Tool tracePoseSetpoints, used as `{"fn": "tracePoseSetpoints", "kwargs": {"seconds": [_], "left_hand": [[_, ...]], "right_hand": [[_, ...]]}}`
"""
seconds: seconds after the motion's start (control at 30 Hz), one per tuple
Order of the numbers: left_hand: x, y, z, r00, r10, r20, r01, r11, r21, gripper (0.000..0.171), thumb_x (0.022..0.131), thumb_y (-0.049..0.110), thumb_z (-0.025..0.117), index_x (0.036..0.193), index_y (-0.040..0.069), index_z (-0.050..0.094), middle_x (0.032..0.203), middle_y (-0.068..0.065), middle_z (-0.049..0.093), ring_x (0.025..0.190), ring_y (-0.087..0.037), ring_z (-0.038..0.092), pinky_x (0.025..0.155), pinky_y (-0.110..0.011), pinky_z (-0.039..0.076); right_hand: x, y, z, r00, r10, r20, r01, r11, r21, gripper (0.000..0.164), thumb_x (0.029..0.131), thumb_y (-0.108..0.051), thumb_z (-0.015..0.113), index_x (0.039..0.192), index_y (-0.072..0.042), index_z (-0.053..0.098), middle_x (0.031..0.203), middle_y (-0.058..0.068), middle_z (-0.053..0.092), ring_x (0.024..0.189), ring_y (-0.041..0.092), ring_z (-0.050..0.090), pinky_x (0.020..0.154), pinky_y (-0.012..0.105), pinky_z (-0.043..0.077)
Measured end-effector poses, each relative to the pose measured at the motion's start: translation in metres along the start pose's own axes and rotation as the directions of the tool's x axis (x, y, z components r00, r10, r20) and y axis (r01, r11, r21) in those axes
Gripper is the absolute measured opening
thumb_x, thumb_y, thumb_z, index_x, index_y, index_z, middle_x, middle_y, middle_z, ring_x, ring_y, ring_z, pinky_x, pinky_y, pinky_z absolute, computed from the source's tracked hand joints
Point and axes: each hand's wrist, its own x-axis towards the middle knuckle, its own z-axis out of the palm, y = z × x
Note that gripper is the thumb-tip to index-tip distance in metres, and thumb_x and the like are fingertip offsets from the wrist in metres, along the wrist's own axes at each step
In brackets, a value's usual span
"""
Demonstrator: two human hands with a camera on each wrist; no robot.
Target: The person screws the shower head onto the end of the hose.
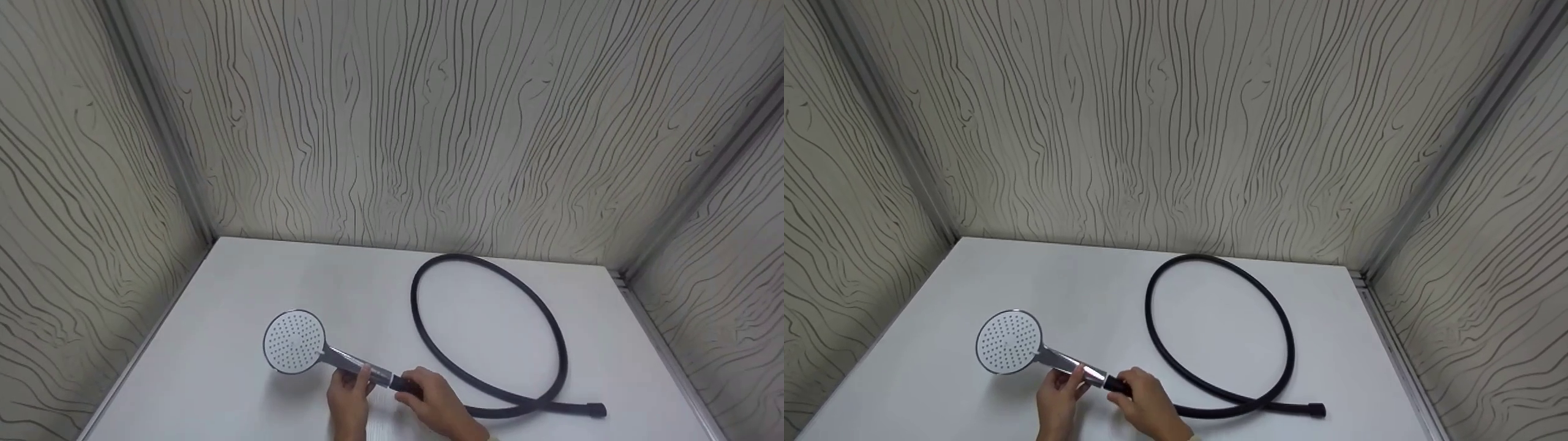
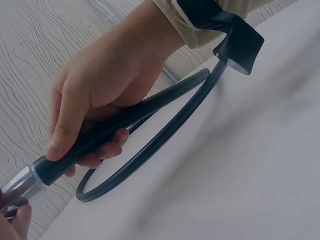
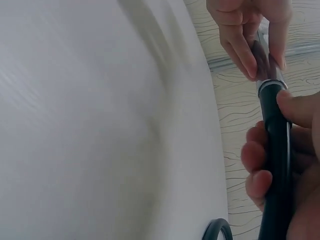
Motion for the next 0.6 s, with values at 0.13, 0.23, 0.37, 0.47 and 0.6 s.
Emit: {"fn": "tracePoseSetpoints", "kwargs": {"seconds": [0.13,0.23,0.37,0.47,0.6], "left_hand": [[-0.0004,-0.001,0.0007,1.0,0.002,-0.005,-0.002,1.0,-0.01,0.04,0.093,0.009,0.064,0.123,-0.013,0.047,0.116,-0.033,0.058,0.107,-0.04,0.065,0.084,-0.032,0.063],[-0.0017,-0.0028,0.0002,1.0,0.0,-0.004,0.0,1.0,-0.015,0.041,0.093,0.009,0.063,0.123,-0.014,0.047,0.116,-0.034,0.058,0.107,-0.041,0.065,0.083,-0.031,0.063],[-0.0018,-0.0047,-0.0024,1.0,-0.004,0.006,0.004,1.0,-0.01,0.041,0.093,0.01,0.064,0.122,-0.014,0.046,0.115,-0.034,0.057,0.107,-0.042,0.064,0.084,-0.035,0.063],[-0.0005,-0.0044,-0.0037,1.0,0.003,0.006,-0.003,1.0,-0.017,0.039,0.093,0.008,0.064,0.12,-0.015,0.047,0.114,-0.034,0.058,0.105,-0.041,0.066,0.084,-0.036,0.063],[0.0001,-0.004,-0.0041,1.0,-0.003,-0.01,0.002,1.0,-0.03,0.039,0.091,0.005,0.065,0.12,-0.015,0.047,0.113,-0.035,0.059,0.104,-0.039,0.066,0.081,-0.035,0.064]], "right_hand": [[-0.0026,-0.0024,0.007,0.992,0.01,-0.123,-0.014,1.0,-0.027,0.029,0.078,-0.019,0.08,0.096,-0.014,0.058,0.085,-0.008,0.059,0.073,-0.003,0.051,0.061,0.015,0.052],[-0.0055,-0.0014,0.0109,0.98,-0.05,-0.19,0.038,0.997,-0.066,0.024,0.079,-0.014,0.079,0.092,-0.015,0.059,0.083,-0.007,0.06,0.071,-0.004,0.051,0.059,0.014,0.053],[-0.0056,0.0016,0.0087,0.981,-0.129,-0.142,0.115,0.988,-0.101,0.008,0.089,-0.022,0.069,0.09,-0.014,0.066,0.076,-0.01,0.059,0.067,-0.006,0.047,0.056,0.012,0.048],[-0.002,0.0029,0.004,0.991,-0.123,-0.043,0.119,0.99,-0.082,0.022,0.096,-0.03,0.059,0.089,-0.012,0.07,0.071,-0.011,0.056,0.064,-0.006,0.044,0.056,0.011,0.045],[0.0008,0.0029,0.0017,0.998,-0.047,0.036,0.047,0.999,0.009,0.023,0.096,-0.032,0.061,0.095,-0.011,0.07,0.075,-0.01,0.057,0.067,-0.005,0.046,0.057,0.013,0.045]]}}
